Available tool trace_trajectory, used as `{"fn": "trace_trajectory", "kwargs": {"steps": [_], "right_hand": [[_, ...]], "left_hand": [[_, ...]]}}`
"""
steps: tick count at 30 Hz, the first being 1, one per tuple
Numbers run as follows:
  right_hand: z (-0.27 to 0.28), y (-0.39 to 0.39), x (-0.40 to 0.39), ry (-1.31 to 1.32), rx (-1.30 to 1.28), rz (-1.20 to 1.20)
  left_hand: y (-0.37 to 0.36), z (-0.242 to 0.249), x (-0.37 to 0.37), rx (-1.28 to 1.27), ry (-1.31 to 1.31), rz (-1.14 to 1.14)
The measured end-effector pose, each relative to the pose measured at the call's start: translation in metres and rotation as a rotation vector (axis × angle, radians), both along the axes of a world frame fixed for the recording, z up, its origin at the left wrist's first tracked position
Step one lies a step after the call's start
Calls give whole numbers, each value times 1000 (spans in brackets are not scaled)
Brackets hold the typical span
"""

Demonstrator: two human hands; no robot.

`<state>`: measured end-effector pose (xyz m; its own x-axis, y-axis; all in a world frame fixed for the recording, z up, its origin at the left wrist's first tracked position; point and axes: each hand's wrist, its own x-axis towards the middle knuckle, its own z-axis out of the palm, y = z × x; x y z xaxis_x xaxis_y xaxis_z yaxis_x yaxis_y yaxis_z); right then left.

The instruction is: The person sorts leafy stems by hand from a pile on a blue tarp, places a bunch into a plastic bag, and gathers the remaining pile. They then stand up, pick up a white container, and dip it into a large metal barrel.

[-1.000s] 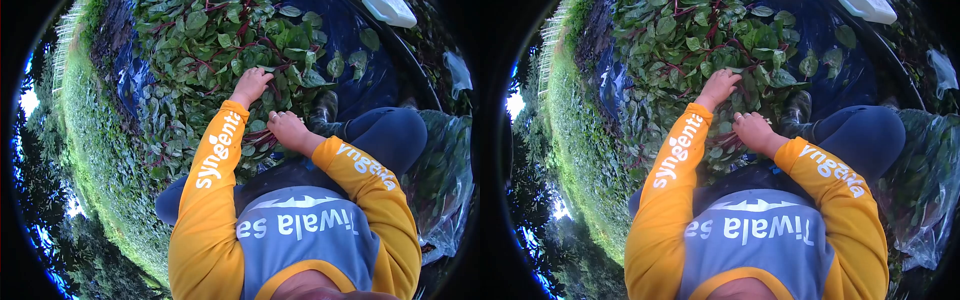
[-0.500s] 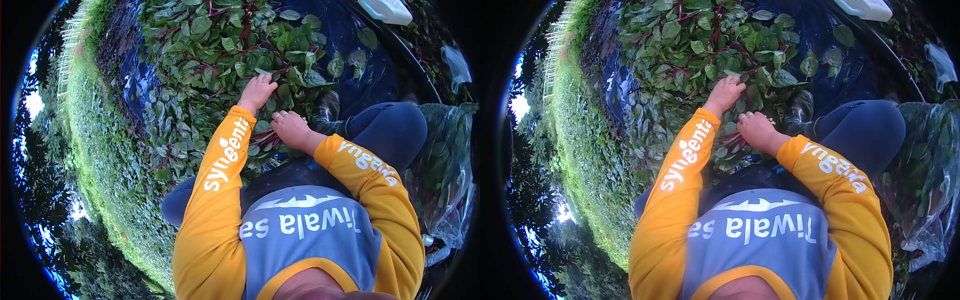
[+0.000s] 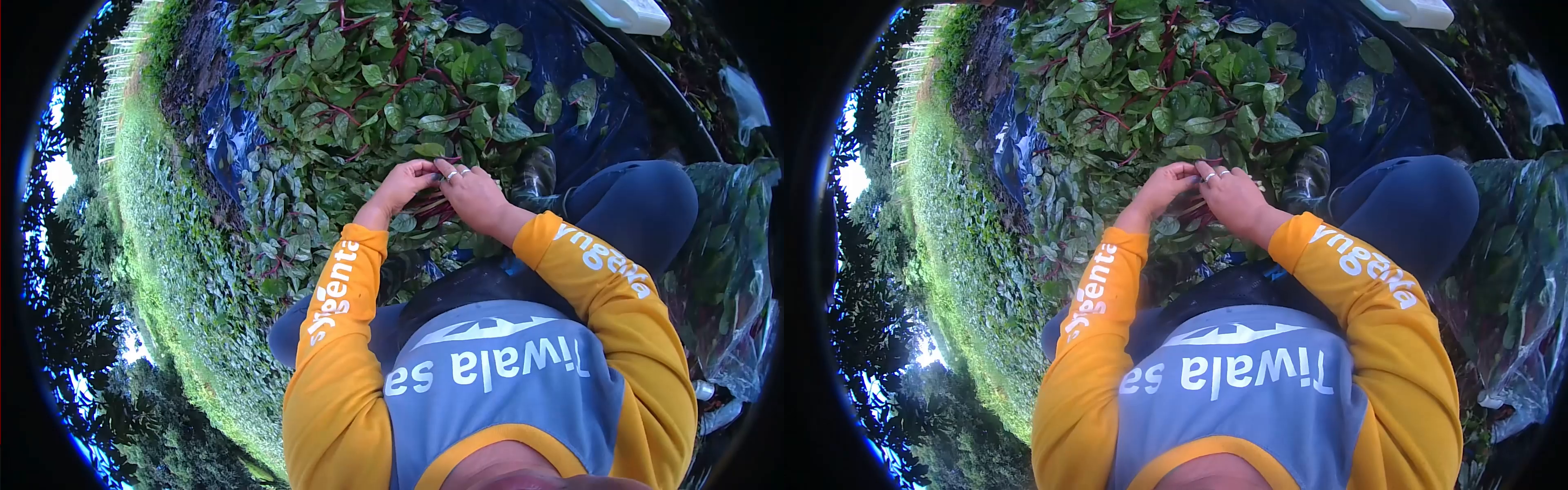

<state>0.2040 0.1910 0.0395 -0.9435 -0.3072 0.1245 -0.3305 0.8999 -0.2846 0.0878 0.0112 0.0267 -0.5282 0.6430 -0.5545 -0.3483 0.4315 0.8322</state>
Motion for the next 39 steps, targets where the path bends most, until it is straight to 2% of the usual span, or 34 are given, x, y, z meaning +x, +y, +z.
{"fn": "trace_trajectory", "kwargs": {"steps": [3,4,6,7,10,11,12,14,16,18,20,22,24,25,26,28,29,30,32,35,36,37,39], "right_hand": [[1,0,-1,-71,-22,59],[-5,-4,2,-6,20,89],[-9,-10,8,58,62,127],[-9,-13,10,-15,86,190],[-7,-19,11,-127,118,283],[-7,-21,12,-76,103,304],[-7,-22,12,-26,87,326],[-4,-25,9,59,49,350],[5,-28,7,12,26,386],[15,-29,6,-77,33,404],[32,-19,5,-163,53,422],[56,-3,5,-111,136,414],[92,20,-3,-139,166,411],[102,29,-6,-171,191,419],[102,36,-10,-168,197,409],[98,49,-20,-142,223,349],[90,52,-27,-181,204,331],[80,52,-34,-178,207,323],[63,43,-41,-228,153,267],[52,37,-41,-169,129,224],[51,38,-41,-156,147,167],[54,43,-46,-197,165,224],[49,52,-52,-192,136,218]], "left_hand": [[-9,-3,15,137,-437,236],[-7,-1,18,139,-438,238],[-3,-1,27,-128,-443,243],[-1,-3,36,-96,-285,160],[-9,-2,42,-88,-288,122],[-10,-3,46,-91,-275,258],[-13,-10,49,-90,-276,262],[-17,-25,58,-149,-179,449],[-15,-27,62,-133,-79,537],[-32,-50,48,-263,235,684],[-78,-89,16,-144,218,1004],[-44,26,-3,-545,26,1218],[-56,13,-26,-533,191,1181],[-51,7,-36,-424,515,1010],[-40,-2,-49,-484,729,787],[11,3,-74,-334,1057,376],[40,2,-89,-182,1090,205],[67,-6,-103,-182,1266,50],[105,-25,-130,-202,1327,-75],[130,-42,-160,-304,1330,-200],[136,-29,-165,-455,1260,-343],[139,-26,-172,-601,1184,-481],[133,-17,-184,-457,1113,-405]]}}
